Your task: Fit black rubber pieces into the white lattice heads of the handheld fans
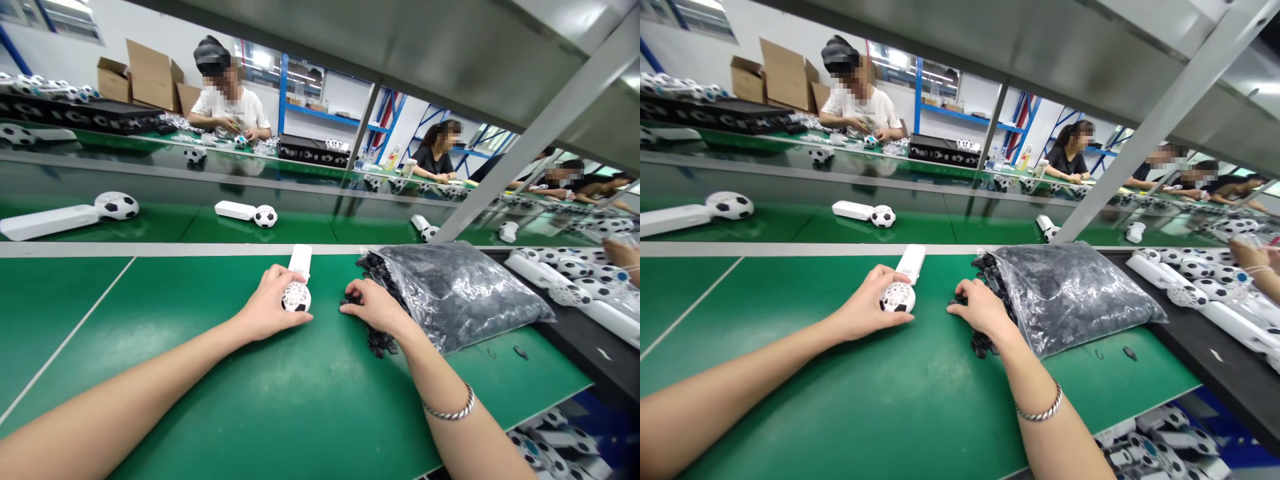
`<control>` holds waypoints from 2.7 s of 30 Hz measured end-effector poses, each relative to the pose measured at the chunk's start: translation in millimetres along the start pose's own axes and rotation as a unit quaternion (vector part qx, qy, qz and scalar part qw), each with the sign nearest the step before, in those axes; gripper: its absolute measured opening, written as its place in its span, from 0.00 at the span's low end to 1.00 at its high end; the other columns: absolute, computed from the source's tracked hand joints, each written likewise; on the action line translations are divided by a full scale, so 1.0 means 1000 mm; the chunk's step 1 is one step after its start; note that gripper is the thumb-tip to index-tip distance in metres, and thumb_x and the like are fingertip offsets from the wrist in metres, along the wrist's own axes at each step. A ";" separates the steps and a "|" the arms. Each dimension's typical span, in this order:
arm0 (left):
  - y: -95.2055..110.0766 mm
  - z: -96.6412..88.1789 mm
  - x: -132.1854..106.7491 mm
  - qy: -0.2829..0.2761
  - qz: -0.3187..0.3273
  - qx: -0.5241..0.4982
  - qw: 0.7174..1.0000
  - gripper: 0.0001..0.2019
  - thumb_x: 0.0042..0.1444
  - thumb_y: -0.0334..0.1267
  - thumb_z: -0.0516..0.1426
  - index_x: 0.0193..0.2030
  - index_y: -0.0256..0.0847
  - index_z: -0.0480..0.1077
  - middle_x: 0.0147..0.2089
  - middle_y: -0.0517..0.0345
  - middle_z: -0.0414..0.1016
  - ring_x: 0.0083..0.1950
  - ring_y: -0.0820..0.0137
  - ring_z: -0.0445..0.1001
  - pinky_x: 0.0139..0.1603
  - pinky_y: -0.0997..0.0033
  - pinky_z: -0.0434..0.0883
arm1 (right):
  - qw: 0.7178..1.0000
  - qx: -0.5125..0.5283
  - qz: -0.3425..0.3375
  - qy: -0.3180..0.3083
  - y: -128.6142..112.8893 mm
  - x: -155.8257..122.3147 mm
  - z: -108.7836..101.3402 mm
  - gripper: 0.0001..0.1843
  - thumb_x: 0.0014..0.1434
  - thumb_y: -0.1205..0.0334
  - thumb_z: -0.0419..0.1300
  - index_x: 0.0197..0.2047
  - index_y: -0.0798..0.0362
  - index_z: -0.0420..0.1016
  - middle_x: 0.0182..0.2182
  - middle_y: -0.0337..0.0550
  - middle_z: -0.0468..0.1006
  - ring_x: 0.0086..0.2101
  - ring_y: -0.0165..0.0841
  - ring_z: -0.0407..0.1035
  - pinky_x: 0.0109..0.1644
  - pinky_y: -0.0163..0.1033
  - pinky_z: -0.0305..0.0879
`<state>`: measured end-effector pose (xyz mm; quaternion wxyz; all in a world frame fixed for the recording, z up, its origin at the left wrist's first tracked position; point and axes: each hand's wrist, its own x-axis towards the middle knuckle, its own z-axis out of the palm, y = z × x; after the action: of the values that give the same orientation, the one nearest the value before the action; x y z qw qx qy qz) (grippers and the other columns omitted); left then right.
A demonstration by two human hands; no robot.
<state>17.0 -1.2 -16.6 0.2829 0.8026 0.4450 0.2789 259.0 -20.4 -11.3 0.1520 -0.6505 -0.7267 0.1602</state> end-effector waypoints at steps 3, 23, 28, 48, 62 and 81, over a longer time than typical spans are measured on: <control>-0.006 -0.013 0.004 -0.047 -0.007 -0.031 0.998 0.25 0.41 0.40 0.61 0.49 0.46 0.62 0.48 0.56 0.56 0.50 0.63 0.62 0.55 0.59 0.61 | 1.000 -0.006 -0.009 -0.011 0.002 0.002 0.001 0.05 0.50 0.67 0.61 0.34 0.52 0.73 0.30 0.40 0.71 0.31 0.31 0.66 0.35 0.33 0.60; -0.007 -0.008 0.000 -0.095 0.046 -0.093 0.990 0.24 0.45 0.40 0.59 0.51 0.45 0.61 0.50 0.56 0.60 0.51 0.64 0.63 0.54 0.62 0.60 | 0.916 0.375 -0.114 0.085 -0.028 -0.004 0.005 0.07 0.56 0.61 0.55 0.39 0.51 0.64 0.29 0.36 0.66 0.27 0.27 0.65 0.31 0.34 0.66; -0.007 -0.011 0.002 -0.101 0.046 -0.096 0.989 0.23 0.44 0.37 0.58 0.50 0.44 0.62 0.48 0.57 0.61 0.49 0.65 0.64 0.52 0.64 0.62 | 0.930 0.335 -0.138 0.058 -0.036 -0.007 0.014 0.11 0.58 0.62 0.54 0.45 0.51 0.67 0.33 0.39 0.69 0.28 0.28 0.67 0.35 0.35 0.66; -0.009 -0.018 0.003 -0.156 0.015 -0.110 0.982 0.26 0.40 0.35 0.58 0.50 0.46 0.62 0.49 0.57 0.62 0.50 0.63 0.64 0.50 0.63 0.64 | 0.946 0.268 -0.170 0.068 -0.048 -0.013 0.030 0.06 0.59 0.64 0.54 0.40 0.51 0.69 0.33 0.40 0.73 0.32 0.31 0.69 0.39 0.36 0.66; -0.003 -0.012 -0.001 -0.096 -0.001 -0.061 0.993 0.26 0.41 0.47 0.61 0.48 0.45 0.63 0.47 0.56 0.64 0.51 0.60 0.63 0.51 0.59 0.62 | 0.938 0.263 -0.223 0.041 -0.056 -0.021 0.028 0.06 0.57 0.68 0.55 0.38 0.51 0.69 0.35 0.40 0.72 0.35 0.31 0.67 0.39 0.35 0.64; -0.002 -0.006 -0.002 -0.077 0.008 -0.069 0.995 0.23 0.41 0.41 0.60 0.47 0.44 0.63 0.44 0.57 0.62 0.48 0.63 0.64 0.49 0.62 0.64 | 0.905 0.413 -0.105 -0.005 -0.062 -0.015 0.041 0.03 0.52 0.65 0.60 0.31 0.55 0.71 0.25 0.38 0.73 0.26 0.29 0.68 0.32 0.34 0.66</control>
<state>11.4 -1.2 -14.4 0.3689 0.8038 0.3950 0.2484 187.2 -43.2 -22.1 0.4191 -0.4485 -0.6607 0.4320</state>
